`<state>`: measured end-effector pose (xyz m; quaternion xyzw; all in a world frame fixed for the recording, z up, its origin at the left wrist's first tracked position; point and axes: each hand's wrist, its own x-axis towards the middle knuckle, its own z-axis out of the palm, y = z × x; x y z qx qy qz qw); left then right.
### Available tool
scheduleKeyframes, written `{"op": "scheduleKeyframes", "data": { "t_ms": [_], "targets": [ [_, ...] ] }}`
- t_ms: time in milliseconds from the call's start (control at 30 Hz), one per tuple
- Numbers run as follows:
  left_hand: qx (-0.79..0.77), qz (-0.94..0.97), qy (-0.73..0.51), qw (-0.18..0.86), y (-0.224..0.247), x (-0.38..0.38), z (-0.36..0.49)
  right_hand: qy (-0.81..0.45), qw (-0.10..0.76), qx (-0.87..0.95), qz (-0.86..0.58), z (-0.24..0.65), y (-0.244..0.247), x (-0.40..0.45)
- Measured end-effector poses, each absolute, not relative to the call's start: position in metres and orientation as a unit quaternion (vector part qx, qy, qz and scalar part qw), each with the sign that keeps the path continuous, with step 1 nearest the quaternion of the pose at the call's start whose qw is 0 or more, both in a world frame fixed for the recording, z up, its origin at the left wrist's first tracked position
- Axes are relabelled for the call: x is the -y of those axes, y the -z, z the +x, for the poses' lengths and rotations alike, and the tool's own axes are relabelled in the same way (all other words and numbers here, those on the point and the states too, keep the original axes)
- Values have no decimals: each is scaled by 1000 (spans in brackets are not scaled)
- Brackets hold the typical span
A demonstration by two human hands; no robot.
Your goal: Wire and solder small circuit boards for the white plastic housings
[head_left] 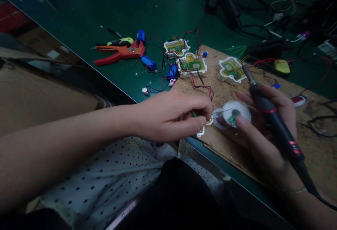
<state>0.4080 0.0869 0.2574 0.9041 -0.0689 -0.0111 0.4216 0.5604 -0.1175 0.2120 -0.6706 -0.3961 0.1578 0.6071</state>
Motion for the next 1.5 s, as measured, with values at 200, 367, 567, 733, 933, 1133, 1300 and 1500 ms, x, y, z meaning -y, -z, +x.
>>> {"op": "scheduleKeyframes", "data": {
  "t_ms": [200, 367, 567, 733, 933, 1133, 1300, 1500],
  "targets": [
    [-73, 813, 10, 578, -247, -78, 417, -165, 613, 382, -671, 558, -214, 117],
    [-69, 848, -31, 524, -240, -66, 423, -167, 617, 386, -666, 558, -213, 116],
    [-28, 891, -125, 436, -241, -58, 430, -160, 610, 398, -666, 560, -213, 118],
    [-17, 894, -115, 433, -241, -52, 432, -161, 607, 400, -667, 562, -212, 119],
    [-42, 871, -70, 484, -240, -42, 431, -155, 601, 402, -673, 562, -210, 119],
    [-38, 869, -83, 486, -241, -41, 433, -154, 604, 406, -669, 562, -209, 120],
    [-41, 885, -98, 453, -243, -41, 433, -162, 605, 402, -668, 562, -208, 121],
    [-59, 876, -101, 469, -242, -41, 434, -162, 612, 402, -661, 563, -205, 121]
  ]
}}
